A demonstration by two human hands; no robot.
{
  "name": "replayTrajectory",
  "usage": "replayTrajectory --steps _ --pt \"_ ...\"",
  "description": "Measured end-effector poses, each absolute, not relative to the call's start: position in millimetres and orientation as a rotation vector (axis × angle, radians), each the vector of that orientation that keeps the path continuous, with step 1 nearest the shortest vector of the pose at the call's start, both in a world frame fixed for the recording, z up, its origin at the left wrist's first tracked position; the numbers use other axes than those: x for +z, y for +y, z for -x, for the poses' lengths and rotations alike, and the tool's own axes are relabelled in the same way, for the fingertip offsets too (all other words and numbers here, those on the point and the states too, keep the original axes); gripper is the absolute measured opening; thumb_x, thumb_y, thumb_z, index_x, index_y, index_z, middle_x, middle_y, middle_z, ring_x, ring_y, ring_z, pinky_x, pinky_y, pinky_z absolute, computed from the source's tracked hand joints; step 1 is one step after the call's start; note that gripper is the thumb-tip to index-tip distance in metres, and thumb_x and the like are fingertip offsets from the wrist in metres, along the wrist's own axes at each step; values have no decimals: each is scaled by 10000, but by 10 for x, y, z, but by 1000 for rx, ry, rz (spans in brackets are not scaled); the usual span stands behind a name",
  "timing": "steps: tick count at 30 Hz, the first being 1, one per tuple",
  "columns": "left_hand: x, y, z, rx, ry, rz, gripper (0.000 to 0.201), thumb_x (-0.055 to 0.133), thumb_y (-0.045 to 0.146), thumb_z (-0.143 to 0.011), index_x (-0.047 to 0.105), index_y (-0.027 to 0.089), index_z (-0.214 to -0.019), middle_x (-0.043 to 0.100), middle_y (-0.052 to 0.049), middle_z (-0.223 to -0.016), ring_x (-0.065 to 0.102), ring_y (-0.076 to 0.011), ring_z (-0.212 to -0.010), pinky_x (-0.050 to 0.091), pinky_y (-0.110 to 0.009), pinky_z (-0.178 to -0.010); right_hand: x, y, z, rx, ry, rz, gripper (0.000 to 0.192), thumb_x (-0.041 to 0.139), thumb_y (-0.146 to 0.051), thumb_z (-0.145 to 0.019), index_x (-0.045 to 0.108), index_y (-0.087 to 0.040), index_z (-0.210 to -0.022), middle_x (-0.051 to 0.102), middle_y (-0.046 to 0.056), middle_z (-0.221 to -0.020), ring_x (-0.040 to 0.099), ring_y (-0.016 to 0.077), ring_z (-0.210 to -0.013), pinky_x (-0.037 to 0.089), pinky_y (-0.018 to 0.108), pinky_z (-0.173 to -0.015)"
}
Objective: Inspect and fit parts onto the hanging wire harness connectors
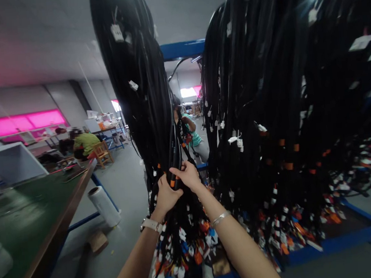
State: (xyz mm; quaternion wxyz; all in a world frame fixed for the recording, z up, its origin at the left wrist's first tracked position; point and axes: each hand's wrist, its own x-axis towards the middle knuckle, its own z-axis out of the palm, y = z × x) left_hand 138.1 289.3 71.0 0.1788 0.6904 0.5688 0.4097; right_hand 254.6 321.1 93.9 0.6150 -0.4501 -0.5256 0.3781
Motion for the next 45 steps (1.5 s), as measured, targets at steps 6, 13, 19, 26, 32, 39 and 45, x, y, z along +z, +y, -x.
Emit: replayTrajectory --steps 6,13,19,26,32,39,45 --pt "723 3024 -1268 1118 1440 -1838 743 795 408 -532 428 175 -1134 411 -99 -1141 408 -271 -1189 388 -395 -987 850 3147 -2560 852 -1129 1100 433 749 -521 -548 477 -214 -685 492 -63 -556 502 118 -525 410 247 -499" --pt "709 3055 -1259 1169 1457 -1890 461 696 379 -700 489 167 -1054 465 -94 -1075 517 -205 -1058 429 -333 -937 683 2878 -2696 1011 -1211 1122 341 595 -531 -689 485 -209 -683 564 -18 -615 538 139 -558 432 276 -536" --pt "749 2924 -1412 1196 1639 -1921 469 629 298 -714 419 146 -1105 478 -135 -1097 546 -259 -1052 457 -366 -873 492 2870 -2936 798 -1271 1253 181 617 -214 -570 519 -216 -723 540 -37 -646 513 151 -635 398 276 -625" --pt "774 2919 -1324 1141 1705 -2006 440 598 254 -722 425 148 -1112 535 -134 -1065 593 -260 -975 471 -366 -824 427 2595 -3343 824 -1413 1318 89 564 -283 -678 534 -218 -730 565 -34 -592 521 157 -580 410 286 -612" --pt "759 2936 -1230 1161 1668 -2028 475 599 271 -726 422 158 -1152 526 -121 -1106 591 -238 -978 467 -336 -826 207 2304 -3472 904 -1424 1392 229 586 -412 -720 597 -190 -776 627 2 -648 570 185 -626 432 300 -632" --pt "751 2915 -1240 1174 1665 -2015 494 601 275 -728 416 153 -1169 526 -115 -1092 573 -234 -999 459 -332 -837 -27 2186 -3317 1114 -1309 1385 266 682 -320 -623 622 -186 -846 669 19 -759 609 214 -751 461 329 -719" --pt "742 2903 -1262 1188 1666 -2010 485 615 280 -719 435 156 -1152 533 -107 -1075 584 -228 -960 465 -327 -816 -8 1833 -3202 1518 -1276 1153 287 625 -469 -698 633 -198 -791 681 38 -744 627 186 -673 495 334 -674"
